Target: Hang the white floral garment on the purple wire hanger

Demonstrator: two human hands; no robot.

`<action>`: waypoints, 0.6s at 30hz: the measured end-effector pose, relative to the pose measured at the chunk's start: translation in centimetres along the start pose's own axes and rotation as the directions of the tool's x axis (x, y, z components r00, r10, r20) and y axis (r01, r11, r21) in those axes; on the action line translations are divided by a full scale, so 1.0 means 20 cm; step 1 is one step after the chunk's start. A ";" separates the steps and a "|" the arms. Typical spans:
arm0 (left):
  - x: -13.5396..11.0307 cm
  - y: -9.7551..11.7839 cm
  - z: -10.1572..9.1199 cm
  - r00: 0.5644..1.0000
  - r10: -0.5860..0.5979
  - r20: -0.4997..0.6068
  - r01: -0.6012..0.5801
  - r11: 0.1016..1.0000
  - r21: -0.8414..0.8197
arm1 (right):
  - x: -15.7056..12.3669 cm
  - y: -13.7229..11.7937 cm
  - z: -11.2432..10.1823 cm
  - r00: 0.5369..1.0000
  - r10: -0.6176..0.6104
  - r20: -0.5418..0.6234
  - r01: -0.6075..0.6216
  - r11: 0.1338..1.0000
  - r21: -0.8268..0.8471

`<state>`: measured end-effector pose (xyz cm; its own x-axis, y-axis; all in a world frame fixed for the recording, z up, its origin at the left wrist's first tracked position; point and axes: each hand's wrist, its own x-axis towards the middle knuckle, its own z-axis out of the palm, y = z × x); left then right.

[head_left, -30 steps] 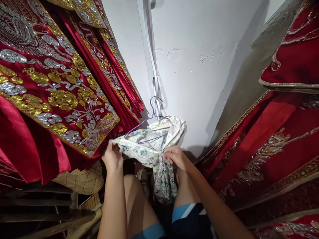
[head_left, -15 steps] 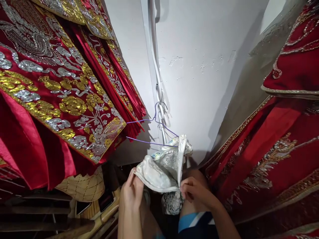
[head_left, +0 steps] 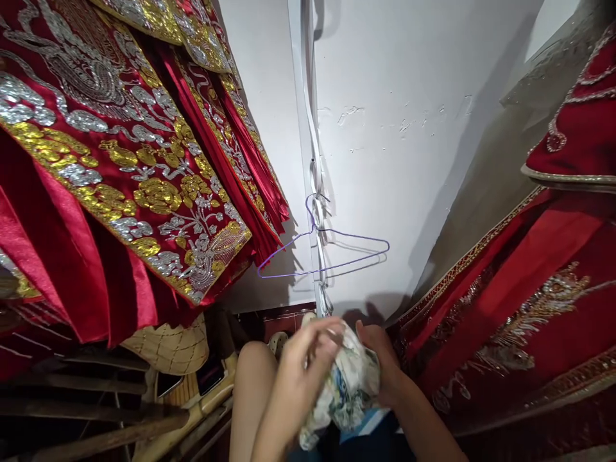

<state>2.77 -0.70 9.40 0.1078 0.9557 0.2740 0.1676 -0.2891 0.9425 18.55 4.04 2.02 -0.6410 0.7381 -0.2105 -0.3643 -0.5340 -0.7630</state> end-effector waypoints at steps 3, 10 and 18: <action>0.03 -0.05 -0.14 1.000 -0.019 -0.001 0.019 0.990 0.137 | -0.02 -0.13 0.09 0.986 0.031 0.162 -0.006 0.988 -0.152; -0.06 -0.40 -0.26 0.866 -0.326 0.378 0.158 0.897 0.412 | -0.05 -0.49 0.16 0.954 0.024 0.298 0.236 0.549 -0.801; 0.00 -0.49 -0.72 0.954 -0.184 -0.238 0.225 0.961 0.161 | 0.35 -0.58 -0.10 0.827 -0.563 0.007 0.232 0.330 -0.915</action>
<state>-13.01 2.89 2.84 -0.1609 0.9779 0.1335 0.3429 -0.0715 0.9367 19.65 16.32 8.15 -0.3294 0.9079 0.2594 0.3493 0.3724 -0.8598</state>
